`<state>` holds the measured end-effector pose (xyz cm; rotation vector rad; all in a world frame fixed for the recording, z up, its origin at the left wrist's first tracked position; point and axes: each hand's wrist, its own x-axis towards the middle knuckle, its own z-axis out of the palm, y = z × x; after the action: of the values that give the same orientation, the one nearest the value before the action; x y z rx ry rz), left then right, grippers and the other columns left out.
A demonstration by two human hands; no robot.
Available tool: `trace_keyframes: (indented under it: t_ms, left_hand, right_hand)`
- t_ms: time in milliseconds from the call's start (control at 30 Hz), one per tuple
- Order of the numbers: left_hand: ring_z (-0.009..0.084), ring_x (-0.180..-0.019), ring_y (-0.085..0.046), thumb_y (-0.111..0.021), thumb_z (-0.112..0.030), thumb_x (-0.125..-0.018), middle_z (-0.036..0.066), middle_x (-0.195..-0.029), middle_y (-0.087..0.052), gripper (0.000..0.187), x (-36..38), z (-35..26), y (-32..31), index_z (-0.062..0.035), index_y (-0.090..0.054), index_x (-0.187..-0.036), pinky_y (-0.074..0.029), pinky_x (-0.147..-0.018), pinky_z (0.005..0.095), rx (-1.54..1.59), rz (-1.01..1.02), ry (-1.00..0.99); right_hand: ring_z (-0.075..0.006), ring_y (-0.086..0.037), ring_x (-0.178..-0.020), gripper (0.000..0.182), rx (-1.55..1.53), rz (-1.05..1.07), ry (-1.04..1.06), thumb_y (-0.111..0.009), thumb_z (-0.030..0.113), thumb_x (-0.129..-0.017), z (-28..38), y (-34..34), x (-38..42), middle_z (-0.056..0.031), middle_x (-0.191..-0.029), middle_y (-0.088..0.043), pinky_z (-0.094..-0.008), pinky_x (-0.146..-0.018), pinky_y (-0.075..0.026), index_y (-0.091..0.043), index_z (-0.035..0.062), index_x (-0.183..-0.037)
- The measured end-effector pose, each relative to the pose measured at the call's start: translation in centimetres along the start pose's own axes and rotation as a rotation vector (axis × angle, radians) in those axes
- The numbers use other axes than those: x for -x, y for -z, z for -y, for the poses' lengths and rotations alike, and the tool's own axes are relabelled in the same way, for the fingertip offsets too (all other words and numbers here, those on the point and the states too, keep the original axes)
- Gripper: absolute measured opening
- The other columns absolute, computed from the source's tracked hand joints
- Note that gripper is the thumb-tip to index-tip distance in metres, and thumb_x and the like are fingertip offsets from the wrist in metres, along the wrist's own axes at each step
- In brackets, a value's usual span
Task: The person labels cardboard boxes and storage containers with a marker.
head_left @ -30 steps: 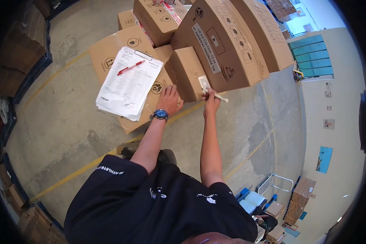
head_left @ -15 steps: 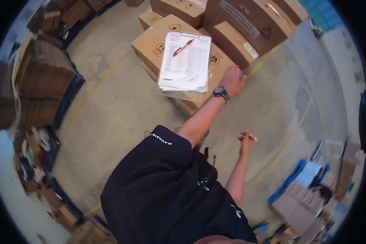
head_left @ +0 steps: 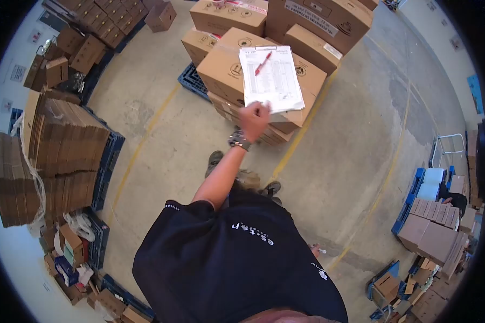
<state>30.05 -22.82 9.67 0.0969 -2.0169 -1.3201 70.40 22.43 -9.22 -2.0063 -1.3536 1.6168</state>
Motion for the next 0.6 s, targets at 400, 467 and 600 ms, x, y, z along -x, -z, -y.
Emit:
trace_keyframes:
  t_ms: [400,467,600]
  left_hand:
    - [0.0311,-0.071,-0.053,-0.066,-0.026,-0.094,0.013,-0.076,-0.060,0.030,-20.7,19.2,17.6,-0.0032,-0.055,-0.078,-0.044,-0.068,0.0416,-0.217,0.280,0.084]
    - [0.0358,-0.089,-0.056,-0.066,-0.028,-0.092,0.016,-0.090,-0.063,0.028,-22.8,20.6,14.6,-0.0036,-0.056,-0.084,-0.043,-0.080,0.0458,-0.277,0.415,-0.095]
    - [0.0438,-0.118,-0.051,-0.064,-0.035,-0.093,0.024,-0.122,-0.060,0.033,-24.7,23.7,7.4,-0.0029,-0.057,-0.090,-0.039,-0.100,0.0518,-0.340,0.390,-0.544]
  right_hand:
    - [-0.0199,-0.066,-0.087,0.020,0.582,0.863,0.986,-0.067,0.019,-0.091,-16.6,-39.7,22.7,-0.0109,-0.096,-0.071,-0.0338,-0.079,-0.052,-0.069,0.0021,-0.100]
    - [-0.0358,-0.065,-0.105,0.027,0.620,1.051,1.280,-0.063,0.015,-0.089,-14.3,-43.1,32.6,-0.0196,-0.112,-0.067,-0.0407,-0.093,-0.051,-0.067,0.0025,-0.113]
    - [-0.0365,-0.063,-0.098,0.034,0.536,1.179,1.626,-0.065,0.014,-0.084,-15.9,-47.8,40.7,-0.0160,-0.105,-0.066,-0.0456,-0.089,-0.051,-0.065,0.0056,-0.116]
